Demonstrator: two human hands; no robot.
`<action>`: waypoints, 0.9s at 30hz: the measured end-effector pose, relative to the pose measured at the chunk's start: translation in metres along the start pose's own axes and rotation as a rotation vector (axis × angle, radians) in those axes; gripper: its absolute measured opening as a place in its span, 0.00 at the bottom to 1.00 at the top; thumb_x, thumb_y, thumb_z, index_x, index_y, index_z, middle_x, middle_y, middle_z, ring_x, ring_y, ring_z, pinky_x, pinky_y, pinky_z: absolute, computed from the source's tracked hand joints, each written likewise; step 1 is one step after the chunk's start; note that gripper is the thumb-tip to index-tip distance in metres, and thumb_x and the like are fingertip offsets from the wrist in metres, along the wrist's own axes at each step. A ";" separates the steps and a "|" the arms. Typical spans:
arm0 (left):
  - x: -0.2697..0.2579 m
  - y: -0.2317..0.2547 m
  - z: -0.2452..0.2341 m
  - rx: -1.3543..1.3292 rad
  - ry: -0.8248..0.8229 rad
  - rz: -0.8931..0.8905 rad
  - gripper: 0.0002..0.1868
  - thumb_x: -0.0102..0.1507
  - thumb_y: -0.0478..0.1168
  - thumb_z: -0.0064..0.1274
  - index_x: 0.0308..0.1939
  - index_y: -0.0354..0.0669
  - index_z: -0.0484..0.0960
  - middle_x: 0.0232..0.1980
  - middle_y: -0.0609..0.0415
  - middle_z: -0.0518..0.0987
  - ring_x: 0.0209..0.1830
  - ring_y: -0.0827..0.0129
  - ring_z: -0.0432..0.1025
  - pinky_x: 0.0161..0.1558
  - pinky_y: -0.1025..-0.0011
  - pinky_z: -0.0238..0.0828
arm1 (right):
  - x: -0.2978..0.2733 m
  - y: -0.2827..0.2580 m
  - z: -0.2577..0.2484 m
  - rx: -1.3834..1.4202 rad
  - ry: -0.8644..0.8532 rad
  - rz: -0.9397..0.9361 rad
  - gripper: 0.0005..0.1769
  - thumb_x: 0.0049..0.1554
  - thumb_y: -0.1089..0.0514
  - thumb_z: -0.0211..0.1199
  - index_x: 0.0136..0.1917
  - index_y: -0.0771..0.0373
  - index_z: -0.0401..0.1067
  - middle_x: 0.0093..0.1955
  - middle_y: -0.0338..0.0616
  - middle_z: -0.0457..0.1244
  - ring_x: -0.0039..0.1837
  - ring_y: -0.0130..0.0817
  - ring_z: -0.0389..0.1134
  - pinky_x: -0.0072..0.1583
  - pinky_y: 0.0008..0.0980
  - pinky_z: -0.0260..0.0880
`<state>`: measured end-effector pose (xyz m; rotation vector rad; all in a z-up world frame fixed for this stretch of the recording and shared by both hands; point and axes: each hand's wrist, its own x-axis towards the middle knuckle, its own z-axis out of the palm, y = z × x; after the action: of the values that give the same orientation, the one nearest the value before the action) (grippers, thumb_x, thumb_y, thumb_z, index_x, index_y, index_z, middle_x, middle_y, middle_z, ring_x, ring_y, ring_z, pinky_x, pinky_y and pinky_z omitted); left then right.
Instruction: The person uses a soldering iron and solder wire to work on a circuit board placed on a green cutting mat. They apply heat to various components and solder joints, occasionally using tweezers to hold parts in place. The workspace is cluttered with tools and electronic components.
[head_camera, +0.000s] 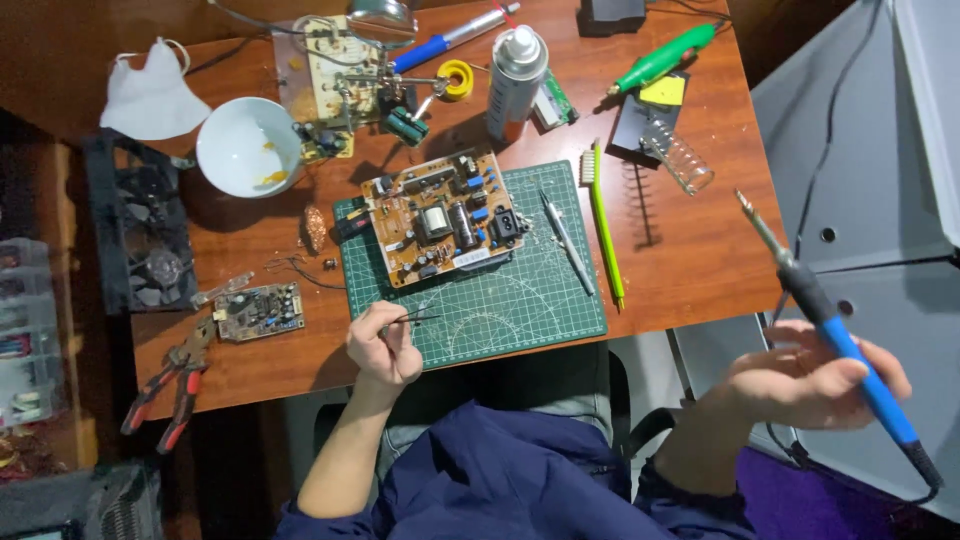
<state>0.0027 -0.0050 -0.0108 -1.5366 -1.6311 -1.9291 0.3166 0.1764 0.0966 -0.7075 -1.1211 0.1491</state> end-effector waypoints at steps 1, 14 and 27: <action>0.000 0.000 0.000 0.007 0.005 0.003 0.07 0.70 0.37 0.38 0.43 0.35 0.67 0.26 0.46 0.70 0.17 0.66 0.59 0.22 0.70 0.58 | -0.004 -0.002 0.004 0.009 -0.001 0.002 0.19 0.65 0.48 0.57 0.48 0.68 0.59 0.33 0.52 0.51 0.26 0.45 0.55 0.31 0.40 0.58; 0.010 -0.008 0.004 0.027 0.080 0.122 0.10 0.68 0.37 0.42 0.37 0.33 0.74 0.22 0.52 0.73 0.11 0.65 0.61 0.17 0.73 0.63 | -0.073 -0.001 0.034 0.569 -0.197 0.698 0.16 0.60 0.49 0.51 0.49 0.65 0.59 0.30 0.51 0.57 0.23 0.34 0.61 0.25 0.28 0.66; 0.029 0.012 0.001 0.019 -0.080 -0.068 0.09 0.69 0.35 0.35 0.41 0.36 0.72 0.25 0.55 0.74 0.15 0.66 0.65 0.18 0.72 0.65 | -0.094 0.001 0.098 0.700 -0.536 0.612 0.09 0.62 0.69 0.50 0.55 0.68 0.57 0.40 0.56 0.60 0.27 0.36 0.67 0.33 0.33 0.71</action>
<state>-0.0013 0.0045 0.0183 -1.5906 -1.7506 -1.9031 0.1902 0.1780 0.0470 -0.3521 -1.2095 1.2490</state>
